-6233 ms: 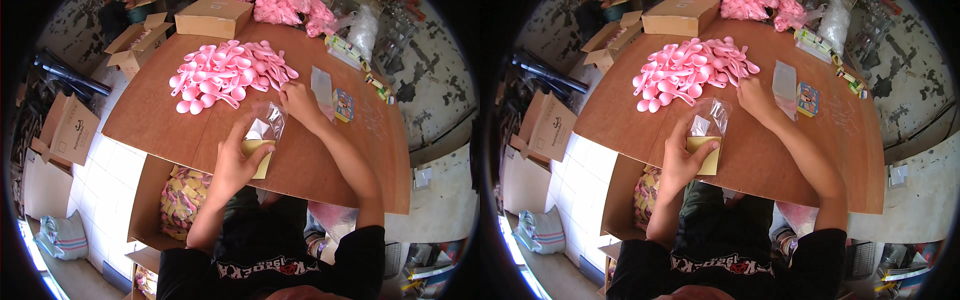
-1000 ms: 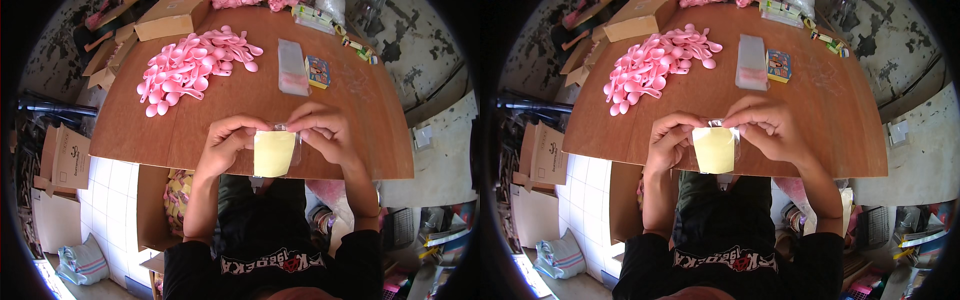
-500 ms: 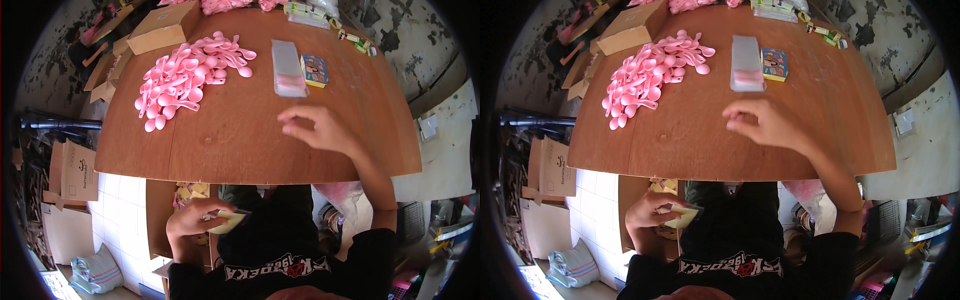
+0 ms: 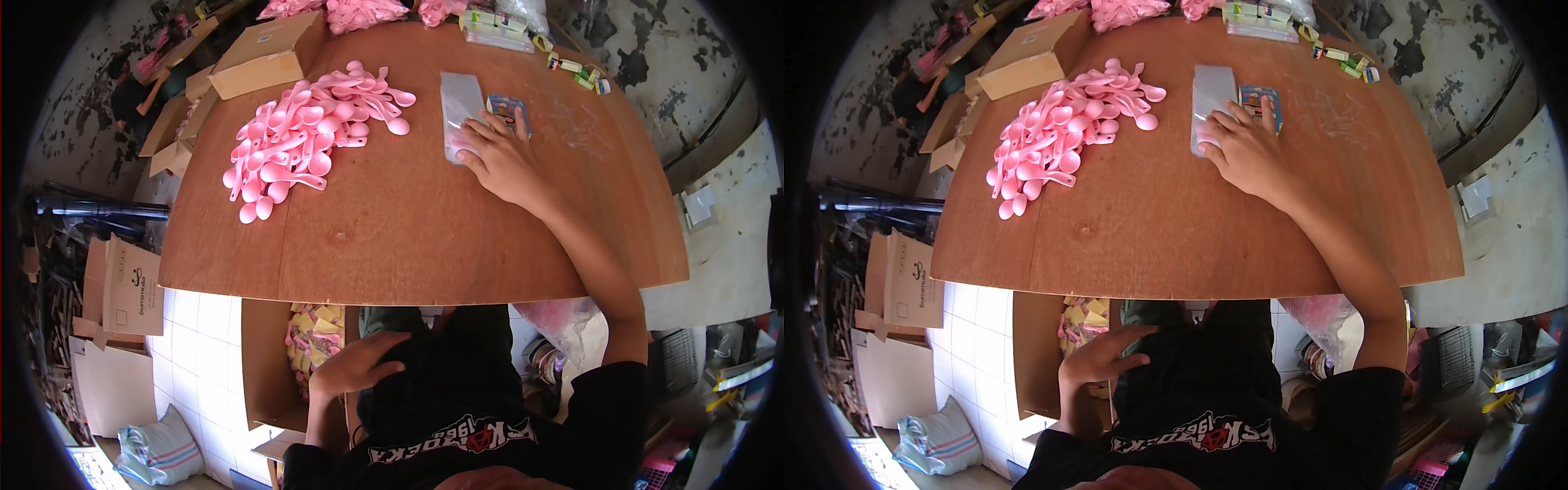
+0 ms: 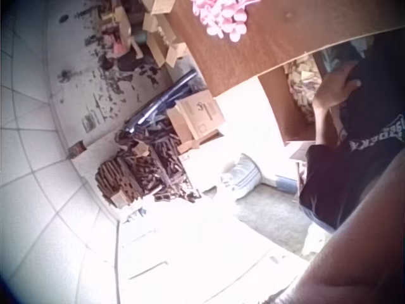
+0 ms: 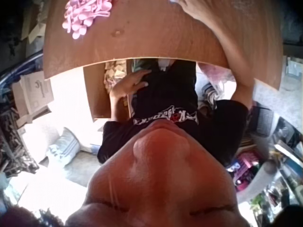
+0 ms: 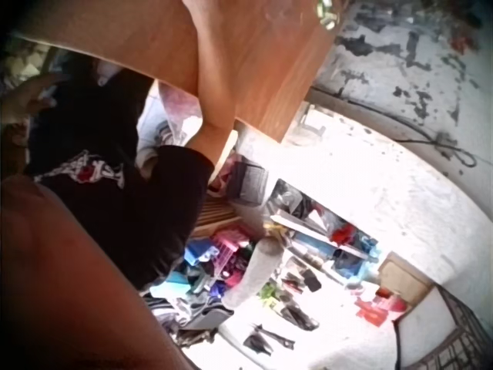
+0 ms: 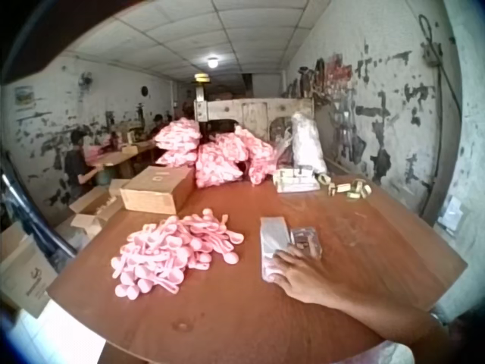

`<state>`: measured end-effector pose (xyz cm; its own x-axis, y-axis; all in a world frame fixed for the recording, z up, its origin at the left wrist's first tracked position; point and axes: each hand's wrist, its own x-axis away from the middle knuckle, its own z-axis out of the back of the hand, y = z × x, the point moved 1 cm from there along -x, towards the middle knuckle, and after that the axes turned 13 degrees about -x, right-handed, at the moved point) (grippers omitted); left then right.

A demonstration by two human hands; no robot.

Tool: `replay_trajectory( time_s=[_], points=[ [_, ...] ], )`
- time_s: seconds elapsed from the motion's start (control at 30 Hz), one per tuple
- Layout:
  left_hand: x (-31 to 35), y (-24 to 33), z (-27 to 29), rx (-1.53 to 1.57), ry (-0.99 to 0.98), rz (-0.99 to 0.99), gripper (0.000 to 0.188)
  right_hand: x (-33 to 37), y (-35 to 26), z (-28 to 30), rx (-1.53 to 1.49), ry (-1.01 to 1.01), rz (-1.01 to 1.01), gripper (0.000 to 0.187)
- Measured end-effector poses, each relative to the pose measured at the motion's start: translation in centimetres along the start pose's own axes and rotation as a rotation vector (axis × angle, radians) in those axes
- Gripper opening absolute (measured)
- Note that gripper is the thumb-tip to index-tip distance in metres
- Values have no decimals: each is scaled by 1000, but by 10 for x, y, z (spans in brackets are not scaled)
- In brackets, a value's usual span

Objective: The person repeatedly picks up pink plastic spoons, places each into a small clear plastic bag, and adds a yellow sticky note before setting the sealed package aside. The process is repeated continuously throughout the clip.

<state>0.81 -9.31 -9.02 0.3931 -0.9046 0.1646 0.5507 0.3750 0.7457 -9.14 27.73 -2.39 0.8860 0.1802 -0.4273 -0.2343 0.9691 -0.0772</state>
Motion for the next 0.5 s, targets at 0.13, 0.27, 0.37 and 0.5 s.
replay_trajectory(
  time_s=[0.13, 0.27, 0.37, 0.5],
  points=[
    [-22, 44, 38, 125, 10, -279, 55, 8, -20, 29, -203, 72, 35, 41],
    [-61, 66, 70, -377, 860, -163, 55, 37, -74, 69, -670, -47, 96, 34],
    [-78, 73, 95, -578, 922, -174, 46, 53, -105, 95, -960, -233, 181, 32],
    [-77, 55, 95, -202, 716, -280, 22, 50, -97, 115, -1178, -368, 138, 31]
  ],
)
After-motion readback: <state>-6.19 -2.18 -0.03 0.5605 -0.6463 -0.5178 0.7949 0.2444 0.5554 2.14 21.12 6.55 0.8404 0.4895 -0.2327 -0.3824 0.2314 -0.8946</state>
